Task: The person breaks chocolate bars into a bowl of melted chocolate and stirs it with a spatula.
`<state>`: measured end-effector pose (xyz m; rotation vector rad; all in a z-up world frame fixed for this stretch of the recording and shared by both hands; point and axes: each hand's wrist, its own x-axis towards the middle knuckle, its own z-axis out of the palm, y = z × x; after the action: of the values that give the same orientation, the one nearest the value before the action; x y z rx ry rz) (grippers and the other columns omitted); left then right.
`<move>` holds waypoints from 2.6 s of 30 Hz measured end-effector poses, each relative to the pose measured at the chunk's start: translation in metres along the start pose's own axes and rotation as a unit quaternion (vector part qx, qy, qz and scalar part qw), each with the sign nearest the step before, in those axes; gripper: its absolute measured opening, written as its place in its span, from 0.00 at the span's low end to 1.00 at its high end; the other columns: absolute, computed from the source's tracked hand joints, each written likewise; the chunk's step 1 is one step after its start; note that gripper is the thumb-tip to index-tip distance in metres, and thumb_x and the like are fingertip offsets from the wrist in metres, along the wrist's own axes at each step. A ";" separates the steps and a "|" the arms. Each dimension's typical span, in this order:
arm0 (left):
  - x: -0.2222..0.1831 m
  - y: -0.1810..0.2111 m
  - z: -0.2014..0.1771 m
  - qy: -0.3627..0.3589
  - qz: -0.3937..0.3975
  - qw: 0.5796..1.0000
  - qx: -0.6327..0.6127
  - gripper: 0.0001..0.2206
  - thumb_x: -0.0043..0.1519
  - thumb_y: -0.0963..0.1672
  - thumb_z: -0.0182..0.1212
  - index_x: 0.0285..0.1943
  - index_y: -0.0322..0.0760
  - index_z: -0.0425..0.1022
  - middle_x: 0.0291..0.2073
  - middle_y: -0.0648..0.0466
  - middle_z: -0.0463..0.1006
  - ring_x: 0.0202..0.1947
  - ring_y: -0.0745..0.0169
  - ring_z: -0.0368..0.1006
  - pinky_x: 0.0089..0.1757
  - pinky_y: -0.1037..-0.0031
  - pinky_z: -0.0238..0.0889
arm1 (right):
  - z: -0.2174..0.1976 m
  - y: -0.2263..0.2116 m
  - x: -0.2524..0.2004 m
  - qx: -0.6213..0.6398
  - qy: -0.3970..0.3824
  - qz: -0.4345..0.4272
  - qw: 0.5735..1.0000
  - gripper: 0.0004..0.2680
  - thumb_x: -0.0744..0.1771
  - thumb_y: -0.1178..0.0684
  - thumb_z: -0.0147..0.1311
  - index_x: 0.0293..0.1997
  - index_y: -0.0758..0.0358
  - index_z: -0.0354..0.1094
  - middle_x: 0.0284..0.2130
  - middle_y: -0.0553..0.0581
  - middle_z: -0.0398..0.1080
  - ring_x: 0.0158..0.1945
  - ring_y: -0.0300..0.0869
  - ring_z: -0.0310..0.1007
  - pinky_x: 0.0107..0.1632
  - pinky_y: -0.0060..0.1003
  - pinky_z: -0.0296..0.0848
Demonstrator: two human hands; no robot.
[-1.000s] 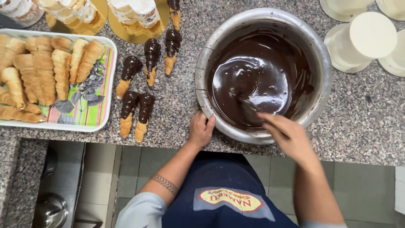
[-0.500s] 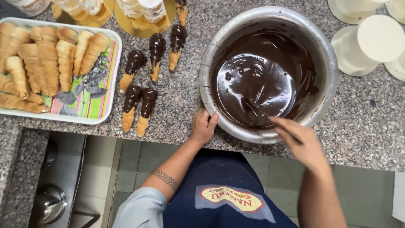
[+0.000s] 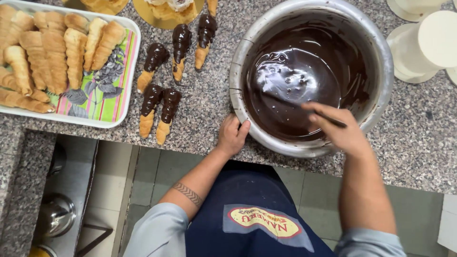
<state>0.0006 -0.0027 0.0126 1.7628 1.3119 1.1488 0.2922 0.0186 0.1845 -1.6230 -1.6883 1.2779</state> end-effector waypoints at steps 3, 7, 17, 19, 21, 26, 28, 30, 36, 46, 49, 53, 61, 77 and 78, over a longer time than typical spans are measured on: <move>0.001 -0.002 0.002 -0.004 0.006 1.000 0.003 0.15 0.70 0.50 0.51 0.50 0.34 0.74 0.44 0.44 0.77 0.47 0.43 0.73 0.50 0.55 0.64 | -0.041 0.002 -0.023 0.011 -0.098 0.024 0.995 0.13 0.66 0.59 0.55 0.56 0.58 0.74 0.44 0.52 0.81 0.36 0.37 0.80 0.39 0.34 0.81; 0.001 -0.004 0.003 -0.009 0.001 1.000 0.008 0.15 0.70 0.50 0.50 0.50 0.34 0.74 0.44 0.45 0.77 0.48 0.43 0.73 0.51 0.55 0.64 | -0.079 0.012 -0.041 -0.035 -0.132 0.034 0.990 0.14 0.65 0.58 0.56 0.56 0.60 0.77 0.41 0.57 0.81 0.35 0.41 0.81 0.41 0.36 0.81; 0.001 -0.001 0.003 -0.010 -0.025 1.000 0.005 0.14 0.70 0.49 0.51 0.49 0.34 0.74 0.43 0.45 0.77 0.48 0.42 0.73 0.51 0.55 0.64 | 0.021 0.024 0.039 0.227 0.140 -0.030 0.963 0.13 0.73 0.56 0.54 0.67 0.65 0.68 0.42 0.59 0.77 0.47 0.40 0.79 0.52 0.32 0.75; 0.001 -0.001 0.002 -0.008 -0.010 1.000 0.005 0.14 0.70 0.49 0.51 0.50 0.35 0.74 0.45 0.45 0.77 0.49 0.42 0.73 0.51 0.55 0.64 | 0.021 0.022 0.039 0.220 0.148 -0.030 0.964 0.13 0.73 0.57 0.54 0.67 0.66 0.69 0.42 0.59 0.77 0.47 0.40 0.79 0.52 0.32 0.75; 0.001 0.000 0.002 -0.008 -0.004 1.000 0.000 0.14 0.70 0.49 0.50 0.50 0.35 0.74 0.46 0.44 0.77 0.50 0.42 0.73 0.51 0.55 0.63 | 0.015 0.023 0.031 0.212 0.099 -0.005 0.972 0.13 0.72 0.57 0.53 0.65 0.65 0.69 0.40 0.59 0.78 0.44 0.40 0.79 0.48 0.33 0.76; 0.000 -0.002 0.002 -0.009 -0.009 1.000 -0.002 0.15 0.70 0.50 0.51 0.50 0.35 0.74 0.46 0.45 0.77 0.49 0.43 0.73 0.52 0.56 0.64 | -0.046 0.032 -0.012 0.021 -0.081 -0.005 0.996 0.13 0.67 0.59 0.55 0.58 0.66 0.73 0.46 0.57 0.80 0.38 0.42 0.82 0.43 0.37 0.80; 0.000 -0.002 0.002 -0.009 0.001 1.000 0.000 0.15 0.71 0.50 0.50 0.51 0.35 0.74 0.47 0.45 0.77 0.50 0.42 0.73 0.53 0.55 0.64 | -0.071 0.039 -0.025 0.035 -0.135 -0.051 0.989 0.13 0.66 0.58 0.55 0.57 0.65 0.74 0.48 0.59 0.80 0.39 0.42 0.83 0.46 0.36 0.82; 0.002 -0.002 0.002 -0.010 0.004 1.000 0.003 0.15 0.71 0.50 0.50 0.51 0.35 0.74 0.47 0.44 0.77 0.51 0.42 0.73 0.53 0.55 0.63 | -0.088 0.047 -0.034 0.036 -0.145 -0.024 0.988 0.13 0.66 0.59 0.55 0.57 0.65 0.76 0.42 0.61 0.81 0.39 0.43 0.81 0.45 0.38 0.81; -0.001 0.000 0.000 -0.012 -0.001 1.000 -0.007 0.15 0.71 0.50 0.50 0.51 0.34 0.74 0.47 0.44 0.77 0.50 0.41 0.72 0.52 0.56 0.63 | -0.045 0.055 -0.014 0.066 -0.064 -0.017 0.996 0.13 0.68 0.60 0.55 0.60 0.66 0.73 0.41 0.62 0.80 0.40 0.42 0.81 0.45 0.37 0.80; 0.000 0.001 0.000 -0.015 -0.005 1.000 -0.011 0.16 0.71 0.50 0.49 0.52 0.35 0.74 0.48 0.45 0.77 0.51 0.42 0.72 0.53 0.56 0.63 | 0.014 0.031 0.032 0.114 0.187 -0.076 0.973 0.12 0.73 0.58 0.57 0.65 0.66 0.71 0.47 0.55 0.76 0.51 0.37 0.75 0.55 0.29 0.72; 0.001 0.000 0.000 -0.015 -0.005 1.000 -0.004 0.15 0.71 0.50 0.50 0.52 0.35 0.74 0.48 0.44 0.77 0.51 0.42 0.72 0.53 0.55 0.63 | 0.012 0.024 0.026 0.083 0.213 -0.096 0.969 0.11 0.75 0.57 0.57 0.66 0.67 0.71 0.48 0.53 0.74 0.50 0.36 0.70 0.55 0.29 0.69; 0.000 0.003 -0.002 -0.006 0.005 1.000 -0.014 0.15 0.71 0.50 0.51 0.52 0.34 0.74 0.47 0.44 0.77 0.50 0.40 0.72 0.51 0.55 0.63 | 0.002 0.008 0.000 0.096 0.122 0.009 0.988 0.11 0.71 0.54 0.54 0.60 0.62 0.72 0.41 0.49 0.76 0.44 0.33 0.76 0.49 0.28 0.73; 0.004 0.005 -0.002 -0.005 0.015 1.000 -0.002 0.14 0.70 0.49 0.52 0.51 0.33 0.74 0.44 0.43 0.77 0.47 0.39 0.72 0.49 0.54 0.63 | -0.053 0.015 -0.072 -0.068 0.289 0.059 0.953 0.08 0.71 0.57 0.56 0.55 0.64 0.75 0.42 0.52 0.76 0.45 0.35 0.73 0.49 0.28 0.70; 0.002 0.001 -0.002 -0.014 0.016 1.000 -0.007 0.14 0.70 0.48 0.52 0.52 0.31 0.74 0.45 0.40 0.77 0.48 0.36 0.72 0.50 0.53 0.63 | -0.026 0.037 -0.065 -0.031 0.349 0.003 0.937 0.07 0.70 0.58 0.54 0.53 0.67 0.74 0.43 0.55 0.75 0.47 0.38 0.73 0.51 0.32 0.72; 0.001 0.000 -0.001 -0.015 0.014 1.000 -0.005 0.14 0.70 0.48 0.52 0.52 0.31 0.74 0.45 0.40 0.77 0.48 0.37 0.72 0.50 0.53 0.63 | -0.021 0.043 -0.057 -0.031 0.379 -0.036 0.924 0.07 0.71 0.57 0.54 0.53 0.68 0.74 0.45 0.55 0.75 0.49 0.38 0.73 0.53 0.32 0.72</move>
<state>0.0001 -0.0015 0.0136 1.7890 1.2660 1.1369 0.3427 -0.0349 0.1722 -1.7516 -1.2755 0.4431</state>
